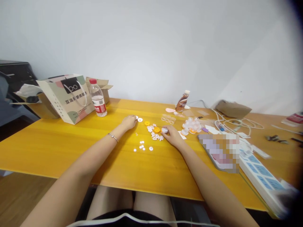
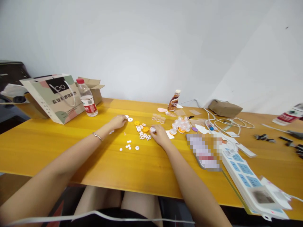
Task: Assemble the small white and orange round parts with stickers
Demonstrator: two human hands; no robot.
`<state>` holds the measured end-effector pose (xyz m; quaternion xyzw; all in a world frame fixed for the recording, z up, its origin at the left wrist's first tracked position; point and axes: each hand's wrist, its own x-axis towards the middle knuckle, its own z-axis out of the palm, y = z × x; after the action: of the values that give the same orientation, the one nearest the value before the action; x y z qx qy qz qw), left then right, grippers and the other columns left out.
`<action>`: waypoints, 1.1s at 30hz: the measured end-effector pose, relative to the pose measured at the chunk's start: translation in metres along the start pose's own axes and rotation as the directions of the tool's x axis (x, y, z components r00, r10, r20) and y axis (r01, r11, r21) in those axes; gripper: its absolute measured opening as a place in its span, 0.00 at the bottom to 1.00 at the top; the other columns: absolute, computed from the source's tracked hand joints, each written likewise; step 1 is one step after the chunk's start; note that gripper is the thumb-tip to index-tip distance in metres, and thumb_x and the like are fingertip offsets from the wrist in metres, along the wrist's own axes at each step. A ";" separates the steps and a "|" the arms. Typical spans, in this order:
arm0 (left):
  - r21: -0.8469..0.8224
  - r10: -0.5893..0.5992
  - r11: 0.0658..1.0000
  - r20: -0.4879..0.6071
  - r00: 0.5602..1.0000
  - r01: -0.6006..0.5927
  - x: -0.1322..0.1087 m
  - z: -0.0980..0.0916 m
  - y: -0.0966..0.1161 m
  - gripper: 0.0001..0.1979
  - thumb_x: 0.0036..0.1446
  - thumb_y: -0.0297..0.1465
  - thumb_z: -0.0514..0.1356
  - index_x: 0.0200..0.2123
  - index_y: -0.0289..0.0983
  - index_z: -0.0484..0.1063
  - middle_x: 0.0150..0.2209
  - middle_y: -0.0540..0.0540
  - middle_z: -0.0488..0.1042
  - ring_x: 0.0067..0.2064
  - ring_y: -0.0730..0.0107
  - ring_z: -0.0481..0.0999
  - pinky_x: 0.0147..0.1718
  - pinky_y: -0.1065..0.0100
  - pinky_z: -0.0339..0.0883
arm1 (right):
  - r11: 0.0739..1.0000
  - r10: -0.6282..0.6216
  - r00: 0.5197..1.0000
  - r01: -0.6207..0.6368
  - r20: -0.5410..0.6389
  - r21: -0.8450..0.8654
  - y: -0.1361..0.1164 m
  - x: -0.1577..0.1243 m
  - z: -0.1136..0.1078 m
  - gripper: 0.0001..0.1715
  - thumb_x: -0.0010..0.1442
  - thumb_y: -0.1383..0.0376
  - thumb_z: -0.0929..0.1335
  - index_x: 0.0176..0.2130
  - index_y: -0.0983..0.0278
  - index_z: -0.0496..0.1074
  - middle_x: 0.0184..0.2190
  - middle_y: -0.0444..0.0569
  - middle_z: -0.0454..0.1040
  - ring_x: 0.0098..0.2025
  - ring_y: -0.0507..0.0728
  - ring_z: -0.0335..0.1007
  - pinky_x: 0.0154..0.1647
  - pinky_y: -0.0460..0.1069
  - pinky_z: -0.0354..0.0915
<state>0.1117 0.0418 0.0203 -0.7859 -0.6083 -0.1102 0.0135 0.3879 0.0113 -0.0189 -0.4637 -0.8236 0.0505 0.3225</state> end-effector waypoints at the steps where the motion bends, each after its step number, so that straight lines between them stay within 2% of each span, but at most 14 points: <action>1: 0.003 -0.011 1.000 -0.001 1.000 0.011 0.000 0.002 0.001 0.09 0.56 0.28 0.50 0.38 0.35 0.67 0.43 0.39 0.70 0.46 0.58 0.69 0.44 0.62 0.62 | 1.000 0.004 1.000 -0.004 0.004 -0.002 0.000 0.000 0.000 0.15 0.53 0.63 0.63 0.42 0.66 0.66 0.38 0.54 0.70 0.42 0.60 0.66 0.46 0.55 0.62; 5: 0.015 -0.050 0.999 -0.015 0.999 0.050 -0.001 0.004 0.002 0.11 0.58 0.28 0.47 0.37 0.32 0.67 0.40 0.35 0.70 0.44 0.55 0.70 0.41 0.59 0.62 | 1.000 0.011 1.000 -0.011 0.013 -0.004 -0.003 0.001 -0.002 0.15 0.53 0.63 0.64 0.41 0.66 0.67 0.39 0.55 0.71 0.43 0.60 0.66 0.46 0.55 0.62; 9: 0.009 -0.039 0.999 -0.034 0.999 0.039 -0.011 -0.005 0.008 0.09 0.57 0.27 0.48 0.37 0.33 0.66 0.40 0.36 0.71 0.43 0.56 0.70 0.43 0.57 0.60 | 1.000 0.022 1.000 -0.022 0.014 -0.003 -0.005 0.001 -0.003 0.14 0.53 0.64 0.64 0.41 0.65 0.67 0.39 0.55 0.71 0.43 0.60 0.66 0.46 0.55 0.62; 12: -0.069 0.068 0.995 -0.070 0.995 -0.073 -0.032 -0.017 0.023 0.07 0.57 0.28 0.49 0.37 0.36 0.65 0.42 0.42 0.71 0.46 0.62 0.69 0.45 0.61 0.59 | 0.999 0.039 0.999 -0.039 0.026 -0.016 -0.005 0.001 -0.004 0.15 0.53 0.63 0.64 0.41 0.67 0.66 0.39 0.56 0.71 0.43 0.60 0.67 0.46 0.54 0.62; 13: -0.189 0.202 0.958 -0.092 0.975 -0.216 -0.041 -0.022 0.029 0.06 0.57 0.29 0.50 0.37 0.36 0.65 0.42 0.43 0.71 0.45 0.65 0.69 0.45 0.64 0.59 | 0.999 0.044 0.999 -0.043 0.028 -0.021 -0.005 0.001 -0.004 0.15 0.53 0.63 0.63 0.41 0.67 0.66 0.39 0.56 0.71 0.43 0.60 0.67 0.46 0.54 0.62; 14: -0.306 0.354 0.877 -0.108 0.929 -0.369 -0.051 -0.026 0.035 0.06 0.58 0.30 0.50 0.36 0.36 0.65 0.41 0.44 0.71 0.44 0.68 0.70 0.44 0.67 0.60 | 0.999 0.047 0.999 -0.046 0.027 -0.026 -0.005 0.000 -0.004 0.15 0.53 0.63 0.63 0.41 0.67 0.66 0.39 0.56 0.71 0.42 0.60 0.67 0.46 0.54 0.62; 15: -0.385 0.490 0.782 -0.106 0.865 -0.490 -0.061 -0.029 0.041 0.06 0.58 0.31 0.51 0.35 0.37 0.65 0.40 0.46 0.72 0.43 0.70 0.70 0.45 0.68 0.59 | 0.998 0.050 0.998 -0.049 0.025 -0.031 -0.005 0.000 -0.003 0.15 0.53 0.63 0.63 0.41 0.67 0.66 0.38 0.55 0.71 0.42 0.60 0.67 0.45 0.54 0.62; 16: -0.426 0.568 0.716 -0.107 0.816 -0.553 -0.070 -0.032 0.047 0.06 0.57 0.32 0.52 0.34 0.37 0.65 0.40 0.46 0.72 0.43 0.71 0.70 0.45 0.68 0.58 | 0.998 0.052 0.998 -0.051 0.024 -0.034 -0.005 0.000 -0.003 0.14 0.53 0.63 0.63 0.40 0.66 0.66 0.38 0.55 0.71 0.41 0.60 0.67 0.45 0.54 0.63; 17: -0.443 0.606 0.685 -0.095 0.790 -0.579 -0.078 -0.034 0.051 0.06 0.58 0.32 0.51 0.34 0.37 0.65 0.41 0.47 0.72 0.43 0.71 0.70 0.46 0.67 0.57 | 0.998 0.052 0.998 -0.051 0.023 -0.034 -0.005 0.000 -0.003 0.14 0.53 0.63 0.63 0.40 0.66 0.66 0.38 0.55 0.71 0.41 0.59 0.67 0.45 0.54 0.63; 19: -0.457 0.644 0.658 -0.069 0.762 -0.598 -0.089 -0.035 0.057 0.06 0.58 0.33 0.52 0.34 0.38 0.65 0.40 0.48 0.72 0.42 0.71 0.70 0.47 0.66 0.55 | 0.998 0.051 0.998 -0.051 0.022 -0.030 -0.005 0.000 -0.003 0.14 0.53 0.63 0.63 0.40 0.66 0.66 0.39 0.55 0.71 0.41 0.59 0.67 0.45 0.54 0.62; 27: -0.426 0.630 0.706 0.013 0.776 -0.566 -0.092 -0.026 0.064 0.11 0.56 0.39 0.54 0.37 0.39 0.66 0.36 0.49 0.73 0.39 0.71 0.70 0.45 0.67 0.53 | 0.999 0.046 0.998 -0.045 0.032 -0.020 -0.003 0.000 -0.003 0.15 0.53 0.63 0.63 0.41 0.66 0.66 0.39 0.55 0.71 0.42 0.59 0.67 0.45 0.54 0.62; 33: -0.440 0.606 0.711 -0.012 0.796 -0.548 -0.094 -0.028 0.064 0.11 0.56 0.39 0.54 0.40 0.40 0.66 0.40 0.48 0.72 0.43 0.70 0.69 0.46 0.66 0.53 | 0.999 0.033 0.999 -0.033 0.019 -0.008 -0.003 -0.001 -0.002 0.16 0.53 0.63 0.64 0.42 0.65 0.66 0.39 0.54 0.71 0.42 0.60 0.66 0.46 0.55 0.62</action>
<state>0.1462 -0.0686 0.0366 -0.9255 -0.2927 -0.1765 -0.1631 0.3870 0.0086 -0.0165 -0.4778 -0.8191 0.0572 0.3122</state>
